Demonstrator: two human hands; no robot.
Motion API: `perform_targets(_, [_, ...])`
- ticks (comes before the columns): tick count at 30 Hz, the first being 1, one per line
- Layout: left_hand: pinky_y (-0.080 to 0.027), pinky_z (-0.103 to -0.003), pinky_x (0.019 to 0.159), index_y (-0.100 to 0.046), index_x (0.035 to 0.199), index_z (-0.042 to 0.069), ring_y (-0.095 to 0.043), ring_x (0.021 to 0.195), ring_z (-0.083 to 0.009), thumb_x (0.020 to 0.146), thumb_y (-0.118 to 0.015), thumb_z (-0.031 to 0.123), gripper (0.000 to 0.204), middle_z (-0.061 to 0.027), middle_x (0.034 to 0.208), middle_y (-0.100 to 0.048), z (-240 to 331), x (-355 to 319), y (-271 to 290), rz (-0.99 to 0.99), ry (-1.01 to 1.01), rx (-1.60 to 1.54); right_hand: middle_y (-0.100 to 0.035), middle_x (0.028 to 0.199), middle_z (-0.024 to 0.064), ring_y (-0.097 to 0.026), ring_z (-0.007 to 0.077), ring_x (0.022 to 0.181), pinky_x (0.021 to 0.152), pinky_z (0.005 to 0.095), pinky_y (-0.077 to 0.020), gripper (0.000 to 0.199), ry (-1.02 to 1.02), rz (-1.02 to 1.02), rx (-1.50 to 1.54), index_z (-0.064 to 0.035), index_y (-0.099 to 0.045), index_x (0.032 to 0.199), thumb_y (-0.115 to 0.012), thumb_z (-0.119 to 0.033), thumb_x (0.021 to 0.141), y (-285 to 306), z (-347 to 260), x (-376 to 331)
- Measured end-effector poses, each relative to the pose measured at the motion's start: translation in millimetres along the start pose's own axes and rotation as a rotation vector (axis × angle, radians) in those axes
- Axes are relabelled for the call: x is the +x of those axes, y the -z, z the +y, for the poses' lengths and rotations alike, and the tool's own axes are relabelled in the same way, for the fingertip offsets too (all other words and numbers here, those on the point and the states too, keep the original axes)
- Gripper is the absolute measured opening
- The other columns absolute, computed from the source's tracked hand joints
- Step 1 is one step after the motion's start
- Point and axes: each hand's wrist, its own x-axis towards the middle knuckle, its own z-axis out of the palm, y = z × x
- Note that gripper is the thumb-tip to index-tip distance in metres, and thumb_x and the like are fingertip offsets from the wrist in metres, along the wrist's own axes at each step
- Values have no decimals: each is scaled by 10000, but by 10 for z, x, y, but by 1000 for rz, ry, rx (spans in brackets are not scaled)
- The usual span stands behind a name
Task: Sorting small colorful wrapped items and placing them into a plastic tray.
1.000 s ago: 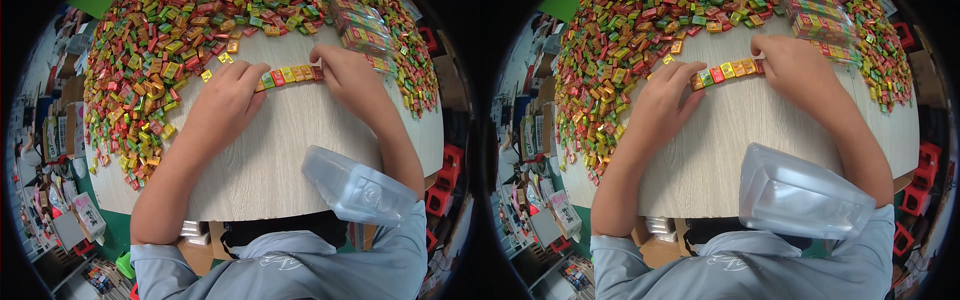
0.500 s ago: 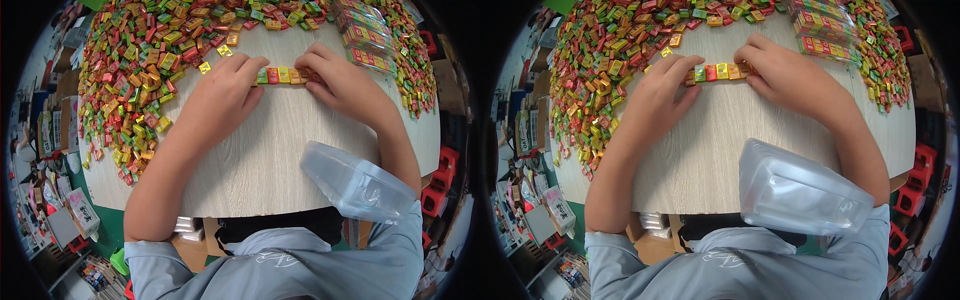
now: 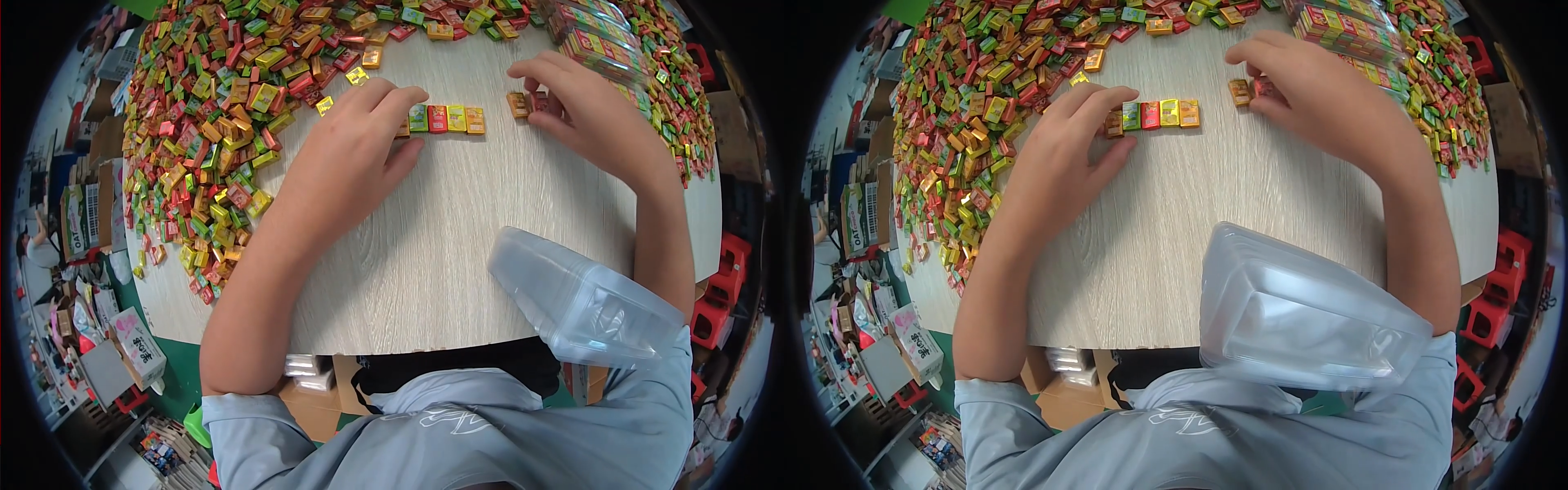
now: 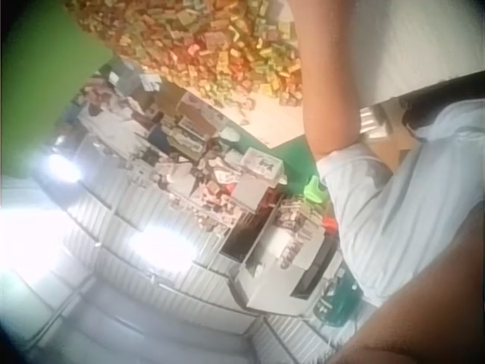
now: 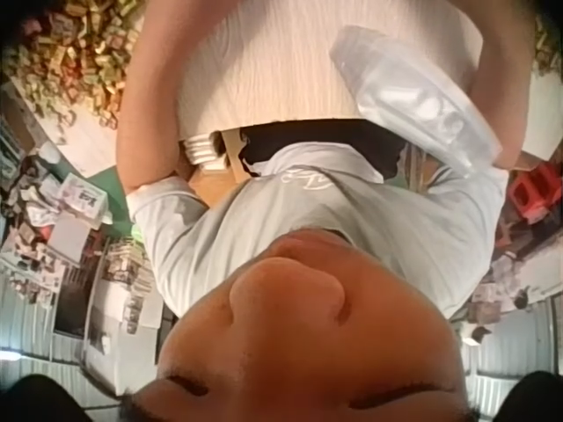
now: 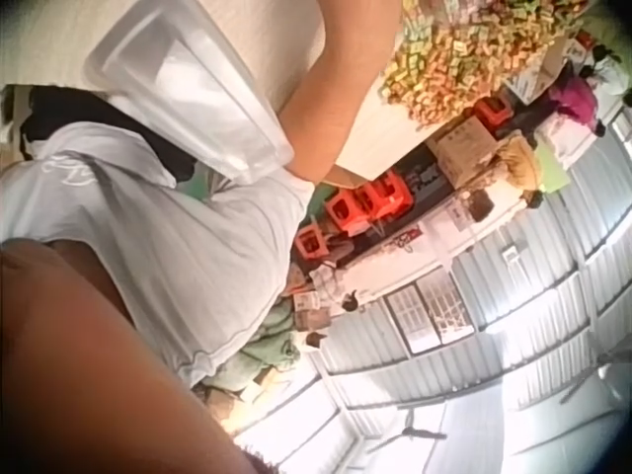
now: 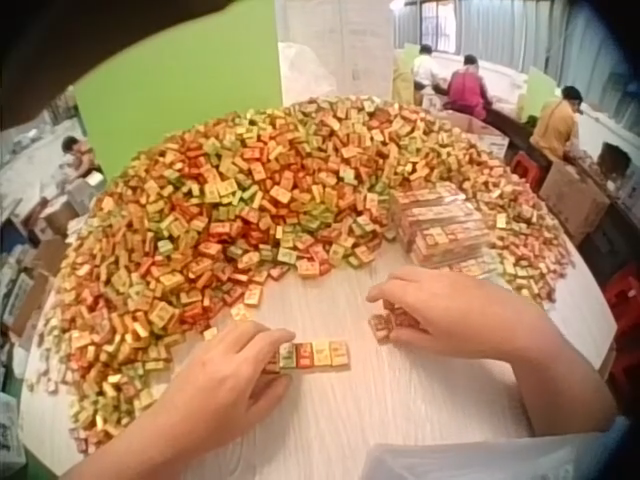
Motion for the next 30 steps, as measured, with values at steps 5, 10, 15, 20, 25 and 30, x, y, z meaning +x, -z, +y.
perform_targets(5, [-572,-408,888,-647,1280,45,-692,983,-312,907,-753,74,389,-146,1131,-649,-34,-14,0,5,-4,-2,-636,1071,59,-620,184,862,782,321,-539,445,2,34,29,-73,-624,1310,-767,-6,894,70,-20,74])
perform_targets(10, [-540,-462,922,-629,1251,-3,-652,1049,-387,890,-745,100,394,-181,1097,-632,-14,3,-28,13,8,-67,-664,1054,55,-629,233,952,883,388,-520,497,195,61,14,-105,-654,1301,-820,-60,835,-109,-124,129])
perform_targets(15, [-541,-454,941,-628,1263,-14,-653,1062,-388,894,-746,110,406,-185,1134,-625,-8,2,-65,40,8,-50,-677,1112,60,-626,267,1039,957,407,-498,493,192,21,-14,-115,-668,1284,-834,-91,820,-147,-192,154])
perform_targets(20, [-541,-453,940,-633,1255,-22,-654,1064,-385,902,-750,123,400,-186,1142,-627,-37,-4,-70,33,-2,-42,-661,1260,97,-625,311,1157,1027,420,-485,502,210,43,-60,-118,-660,1311,-832,-201,846,-94,-122,133])
perform_targets(25, [-538,-454,928,-664,1198,-32,-654,1055,-383,911,-759,131,344,-187,1126,-639,-65,0,-87,30,-6,-72,-606,1363,130,-624,347,1216,1023,447,-508,597,101,16,-170,-117,-603,1399,-799,-332,878,-129,-152,44])
perform_targets(30, [-538,-451,925,-675,1171,-35,-654,1047,-384,905,-765,129,325,-181,1119,-643,-66,-7,-70,12,26,-99,-599,1330,112,-655,329,1161,967,421,-541,598,-12,-82,-10,-110,-587,1405,-802,-300,881,-125,-287,50])
